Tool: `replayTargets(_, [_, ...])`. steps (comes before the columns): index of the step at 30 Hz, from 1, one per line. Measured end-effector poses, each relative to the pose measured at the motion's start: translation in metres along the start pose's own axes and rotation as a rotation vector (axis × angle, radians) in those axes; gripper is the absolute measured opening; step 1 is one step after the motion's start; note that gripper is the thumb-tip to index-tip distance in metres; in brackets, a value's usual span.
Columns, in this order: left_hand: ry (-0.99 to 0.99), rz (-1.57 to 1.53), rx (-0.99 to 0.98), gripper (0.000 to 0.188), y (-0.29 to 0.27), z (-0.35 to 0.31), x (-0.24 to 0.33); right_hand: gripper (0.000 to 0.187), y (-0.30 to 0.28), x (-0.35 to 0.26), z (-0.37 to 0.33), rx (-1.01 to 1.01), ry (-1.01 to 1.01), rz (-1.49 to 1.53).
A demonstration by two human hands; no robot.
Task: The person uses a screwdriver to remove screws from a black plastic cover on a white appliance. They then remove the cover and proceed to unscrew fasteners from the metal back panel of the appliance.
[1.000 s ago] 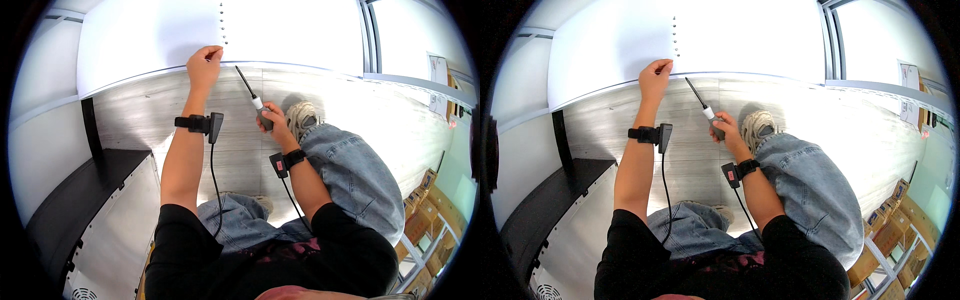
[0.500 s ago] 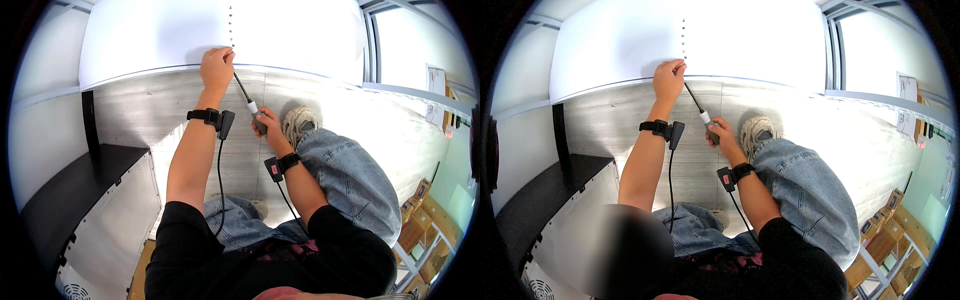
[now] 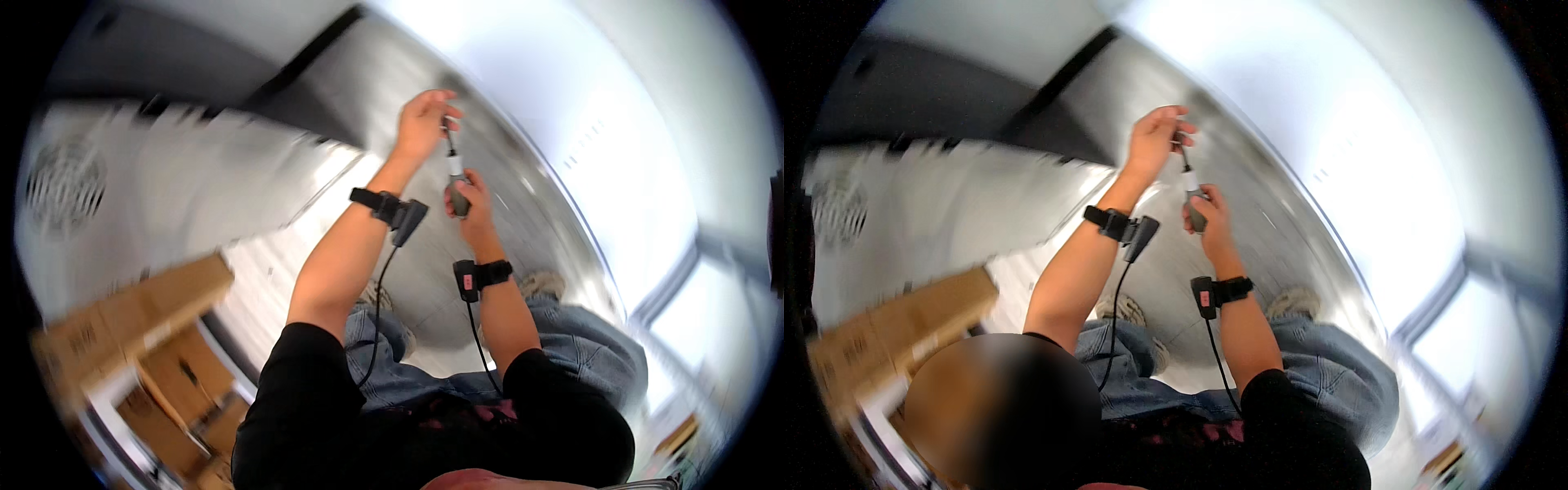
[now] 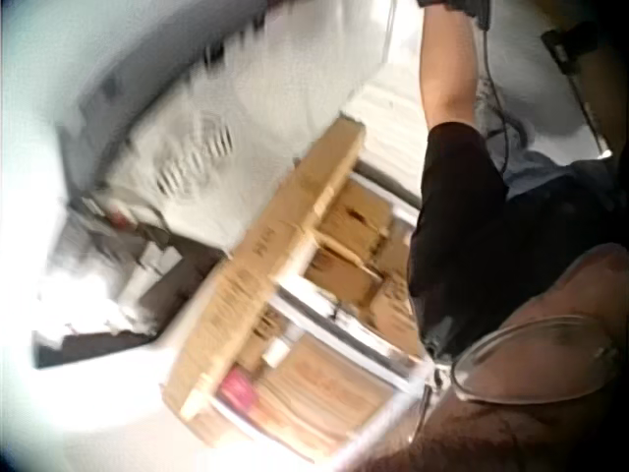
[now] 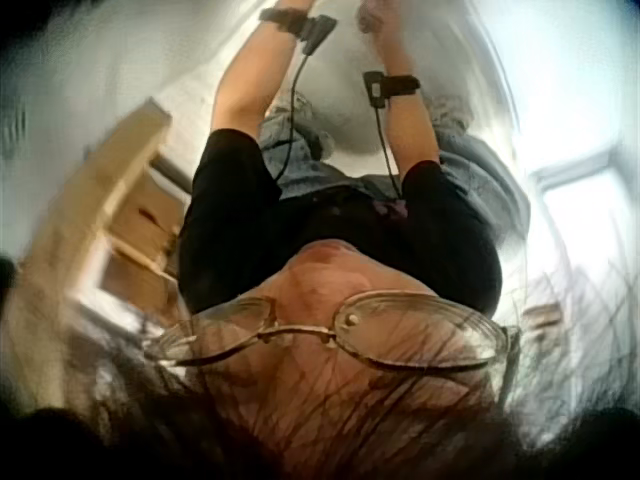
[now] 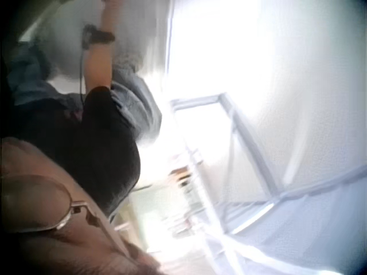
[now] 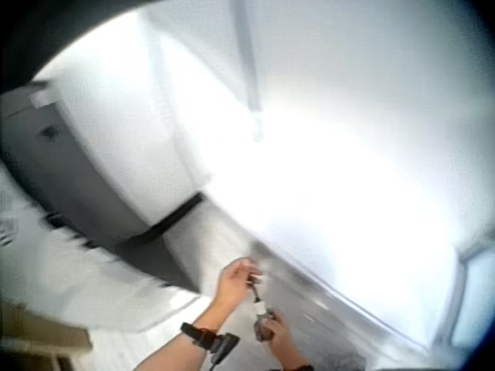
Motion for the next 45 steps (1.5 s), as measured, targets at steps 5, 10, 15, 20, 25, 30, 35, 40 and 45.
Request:
replayTargets(5, [-0.016,-0.007,0.167,0.026,-0.104,-0.13,0.114,0.033,0.15,0.004,-0.084,-0.368,0.072,-0.015])
replayTargets(10, [0.013,-0.034,0.318,0.024,-0.218,-0.23,0.179,0.038,0.265,0.017,-0.121,-0.699,0.176,-0.085])
replayTargets(15, [-0.008,-0.145,0.449,0.026,-0.271,-0.287,0.211,0.043,0.329,0.009,-0.152,-0.819,0.302,-0.177])
replayTargets(20, [0.136,-0.308,0.476,0.027,-0.297,-0.336,0.256,0.043,0.387,-0.013,-0.194,-0.891,0.228,-0.263])
replayTargets(25, [0.255,-0.398,0.385,0.029,-0.331,-0.365,0.308,0.046,0.45,-0.027,-0.238,-0.845,0.054,-0.362])
replayTargets(30, [0.355,-0.458,0.268,0.029,-0.343,-0.387,0.329,0.05,0.483,-0.033,-0.289,-0.746,-0.038,-0.398])
replayTargets(35, [0.362,-0.569,0.217,0.028,-0.352,-0.405,0.324,0.047,0.499,-0.019,-0.33,-0.62,-0.077,-0.422])
replayTargets(40, [0.369,-0.594,0.194,0.031,-0.346,-0.414,0.315,0.041,0.5,-0.011,-0.353,-0.567,-0.087,-0.379])
replayTargets(45, [0.364,-0.629,0.172,0.031,-0.347,-0.409,0.319,0.038,0.506,-0.01,-0.356,-0.544,-0.059,-0.323])
Point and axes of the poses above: each hand's wrist, its own z-axis towards the middle knuckle, its own y-axis out of the palm, x = y × z, the point moved 9 cm from there along z, towards the middle knuckle
